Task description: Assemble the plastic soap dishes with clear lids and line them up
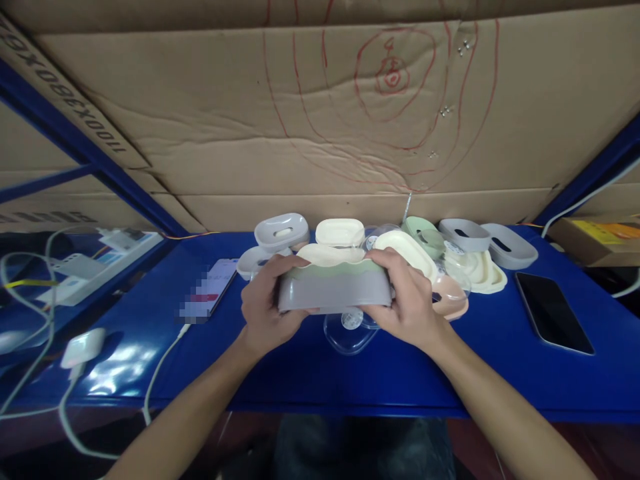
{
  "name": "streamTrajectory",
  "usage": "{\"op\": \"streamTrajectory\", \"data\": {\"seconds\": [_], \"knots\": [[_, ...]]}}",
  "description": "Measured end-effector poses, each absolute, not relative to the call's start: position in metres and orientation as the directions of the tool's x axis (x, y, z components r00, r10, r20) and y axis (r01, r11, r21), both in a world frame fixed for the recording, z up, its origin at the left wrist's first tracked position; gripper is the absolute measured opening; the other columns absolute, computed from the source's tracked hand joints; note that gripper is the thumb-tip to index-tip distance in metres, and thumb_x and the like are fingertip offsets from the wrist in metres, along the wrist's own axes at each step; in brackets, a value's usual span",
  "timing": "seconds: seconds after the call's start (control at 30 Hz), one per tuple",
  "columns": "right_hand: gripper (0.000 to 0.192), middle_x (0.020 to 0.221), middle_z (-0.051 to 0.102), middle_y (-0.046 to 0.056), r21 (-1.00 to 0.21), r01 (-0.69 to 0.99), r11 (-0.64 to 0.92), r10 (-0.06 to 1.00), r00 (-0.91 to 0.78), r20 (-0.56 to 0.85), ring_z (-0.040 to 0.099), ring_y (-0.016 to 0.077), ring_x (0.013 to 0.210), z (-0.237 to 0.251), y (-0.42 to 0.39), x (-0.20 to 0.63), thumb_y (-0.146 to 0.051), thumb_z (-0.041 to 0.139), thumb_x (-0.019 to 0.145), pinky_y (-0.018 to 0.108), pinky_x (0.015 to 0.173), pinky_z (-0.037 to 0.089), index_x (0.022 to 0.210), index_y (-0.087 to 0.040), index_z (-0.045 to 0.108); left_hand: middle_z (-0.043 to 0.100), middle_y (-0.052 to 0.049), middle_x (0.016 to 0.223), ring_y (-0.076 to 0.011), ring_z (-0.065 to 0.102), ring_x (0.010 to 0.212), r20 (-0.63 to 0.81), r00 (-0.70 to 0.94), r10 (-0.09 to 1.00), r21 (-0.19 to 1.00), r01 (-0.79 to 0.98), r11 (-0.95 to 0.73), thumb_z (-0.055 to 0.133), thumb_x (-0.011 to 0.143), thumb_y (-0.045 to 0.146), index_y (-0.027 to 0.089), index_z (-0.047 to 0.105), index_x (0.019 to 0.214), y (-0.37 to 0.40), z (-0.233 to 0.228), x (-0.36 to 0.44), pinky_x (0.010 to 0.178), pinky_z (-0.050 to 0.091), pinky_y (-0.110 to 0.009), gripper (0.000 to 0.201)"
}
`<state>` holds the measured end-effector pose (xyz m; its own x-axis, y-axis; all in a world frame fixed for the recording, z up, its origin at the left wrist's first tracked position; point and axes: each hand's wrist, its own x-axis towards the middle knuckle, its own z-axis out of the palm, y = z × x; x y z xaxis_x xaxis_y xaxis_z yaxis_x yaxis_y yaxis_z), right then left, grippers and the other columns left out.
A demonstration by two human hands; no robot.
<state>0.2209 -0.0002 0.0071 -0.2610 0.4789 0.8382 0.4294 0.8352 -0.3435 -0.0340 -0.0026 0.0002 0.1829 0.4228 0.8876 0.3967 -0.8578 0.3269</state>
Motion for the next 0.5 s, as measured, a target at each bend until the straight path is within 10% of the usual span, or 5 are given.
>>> {"op": "streamTrajectory", "data": {"seconds": [0.33,0.5], "knots": [[0.06,0.124,0.083,0.01,-0.352,0.25,0.902,0.415,-0.278,0.866,0.083,0.0385,0.106,-0.009,-0.001,0.226,-0.028,0.09,0.087,0.059,0.088,0.067,0.141,-0.035,0.066,0.078,-0.007,0.117,-0.0256,0.076,0.102,0.913,0.189,0.361,0.316,0.231,-0.92,0.098,0.079,0.067,0.027,0.065,0.143,0.003,0.004,-0.03,0.09,0.063,-0.041,0.082],[0.048,0.122,0.083,0.008,-0.48,0.335,0.811,0.55,-0.152,0.821,0.081,0.0335,0.105,0.004,0.002,0.221,-0.039,0.088,0.092,0.051,0.089,0.066,0.136,-0.033,0.071,0.079,-0.01,0.125,-0.0295,0.076,0.108,0.79,0.193,0.582,0.564,0.145,-0.813,0.086,0.079,0.086,0.028,0.068,0.14,0.002,0.002,-0.034,0.092,0.063,-0.045,0.086]]}}
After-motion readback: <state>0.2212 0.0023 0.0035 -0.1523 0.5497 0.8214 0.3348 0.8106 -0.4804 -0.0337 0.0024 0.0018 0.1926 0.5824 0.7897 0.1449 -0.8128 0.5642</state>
